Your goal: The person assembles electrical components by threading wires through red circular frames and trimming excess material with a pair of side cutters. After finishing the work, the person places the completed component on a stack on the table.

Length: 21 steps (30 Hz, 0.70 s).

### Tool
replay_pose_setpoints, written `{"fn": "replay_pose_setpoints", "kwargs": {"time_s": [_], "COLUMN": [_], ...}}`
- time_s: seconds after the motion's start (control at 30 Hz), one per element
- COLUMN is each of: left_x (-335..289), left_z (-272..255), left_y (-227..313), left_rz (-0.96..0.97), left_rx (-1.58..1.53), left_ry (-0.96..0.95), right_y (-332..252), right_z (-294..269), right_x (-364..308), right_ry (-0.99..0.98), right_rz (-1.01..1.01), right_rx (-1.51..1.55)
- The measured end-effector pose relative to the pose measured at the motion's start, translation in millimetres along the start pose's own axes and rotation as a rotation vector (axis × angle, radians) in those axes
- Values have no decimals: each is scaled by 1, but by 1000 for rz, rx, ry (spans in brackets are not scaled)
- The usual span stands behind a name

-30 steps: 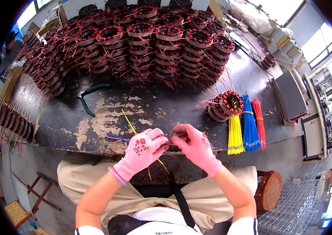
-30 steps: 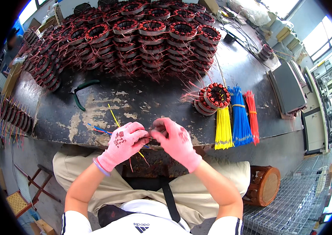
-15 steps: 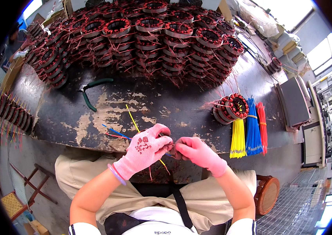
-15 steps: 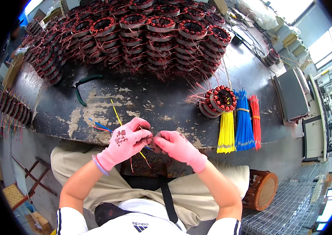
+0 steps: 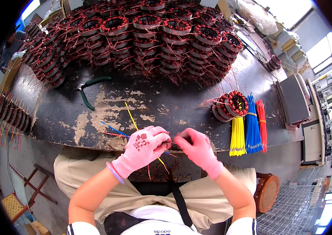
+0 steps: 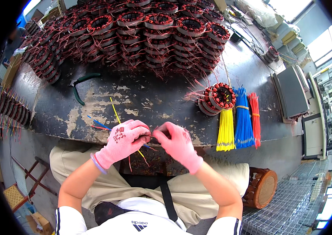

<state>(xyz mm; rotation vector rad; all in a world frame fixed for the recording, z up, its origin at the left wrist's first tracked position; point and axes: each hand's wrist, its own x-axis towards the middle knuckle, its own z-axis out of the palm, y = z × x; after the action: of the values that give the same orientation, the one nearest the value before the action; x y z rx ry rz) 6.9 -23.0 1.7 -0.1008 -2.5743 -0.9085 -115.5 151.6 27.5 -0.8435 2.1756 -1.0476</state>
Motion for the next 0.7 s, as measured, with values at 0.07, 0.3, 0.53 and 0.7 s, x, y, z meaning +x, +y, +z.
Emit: {"fn": "replay_pose_setpoints", "kwargs": {"time_s": [0.07,0.3,0.53,0.7], "left_x": [2,4,2,2], "left_z": [0,1,0,1], "left_y": [3,5,3,2], "left_rz": [-16,-4,-7,5], "left_rx": [-16,-27,-37,-30], "left_ry": [-4,-7,-24,-20], "right_y": [2,13,10,6], "right_z": [2,7,-7,-2], "right_x": [-12,-4,-13,0], "right_ry": [261,-146,-36,-38], "right_rz": [-352,108,-317,-214], "right_rx": [-270,177,-154,-139]}}
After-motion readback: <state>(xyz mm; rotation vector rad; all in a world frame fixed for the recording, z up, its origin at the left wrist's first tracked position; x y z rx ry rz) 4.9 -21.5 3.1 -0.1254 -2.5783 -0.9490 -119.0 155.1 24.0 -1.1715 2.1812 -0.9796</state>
